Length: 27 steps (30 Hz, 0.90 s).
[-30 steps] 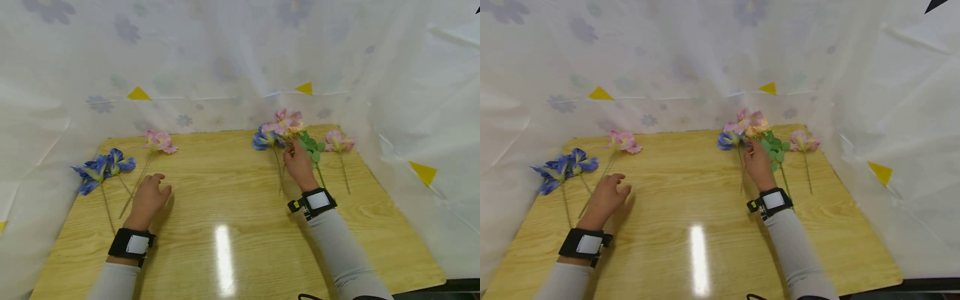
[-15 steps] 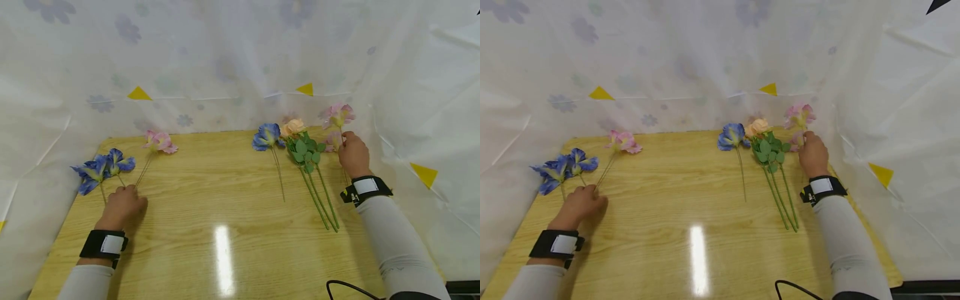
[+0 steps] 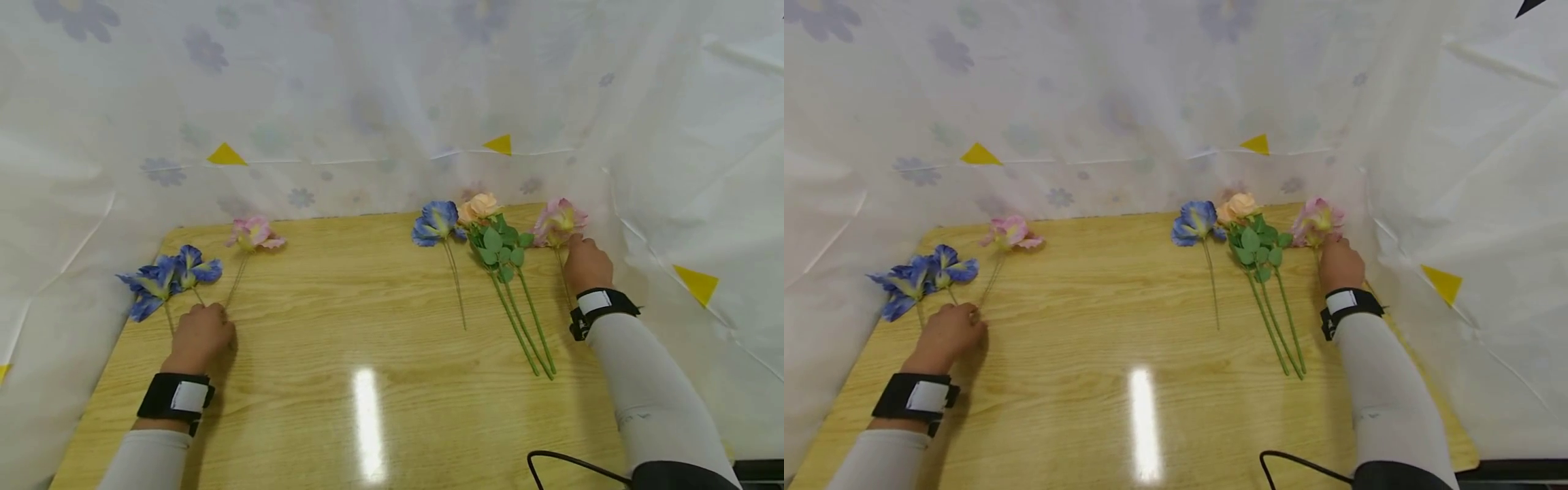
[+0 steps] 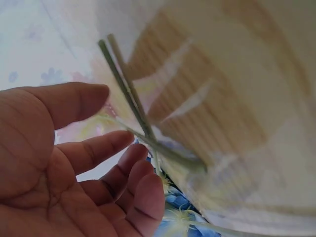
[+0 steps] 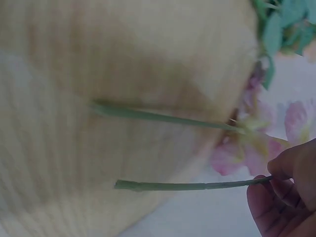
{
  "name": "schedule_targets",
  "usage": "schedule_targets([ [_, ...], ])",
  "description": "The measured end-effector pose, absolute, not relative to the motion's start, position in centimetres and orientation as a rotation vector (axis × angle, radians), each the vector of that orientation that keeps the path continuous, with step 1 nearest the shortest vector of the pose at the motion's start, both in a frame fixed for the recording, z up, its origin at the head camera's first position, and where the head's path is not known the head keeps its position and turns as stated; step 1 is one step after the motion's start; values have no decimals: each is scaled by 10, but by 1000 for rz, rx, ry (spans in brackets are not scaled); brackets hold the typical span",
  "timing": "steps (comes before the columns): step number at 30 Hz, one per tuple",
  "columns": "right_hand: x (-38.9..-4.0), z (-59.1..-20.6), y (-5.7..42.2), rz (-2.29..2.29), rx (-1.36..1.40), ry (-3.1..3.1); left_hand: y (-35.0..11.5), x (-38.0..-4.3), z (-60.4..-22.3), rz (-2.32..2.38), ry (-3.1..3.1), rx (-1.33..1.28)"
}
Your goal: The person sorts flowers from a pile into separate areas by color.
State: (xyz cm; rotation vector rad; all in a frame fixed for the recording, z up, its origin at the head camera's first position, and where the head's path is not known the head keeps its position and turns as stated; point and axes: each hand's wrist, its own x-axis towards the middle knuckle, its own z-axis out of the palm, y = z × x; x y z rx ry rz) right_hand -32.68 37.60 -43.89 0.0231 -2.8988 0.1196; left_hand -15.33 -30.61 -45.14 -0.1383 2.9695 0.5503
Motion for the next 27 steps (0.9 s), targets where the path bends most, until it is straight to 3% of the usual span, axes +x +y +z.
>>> schedule_targets([
  [14, -326, -458, 368, 40, 122, -3015, -296, -159, -455, 529, 2994, -156],
  [27, -322, -445, 357, 150, 39, -3042, -290, -163, -452, 548, 2977, -234],
])
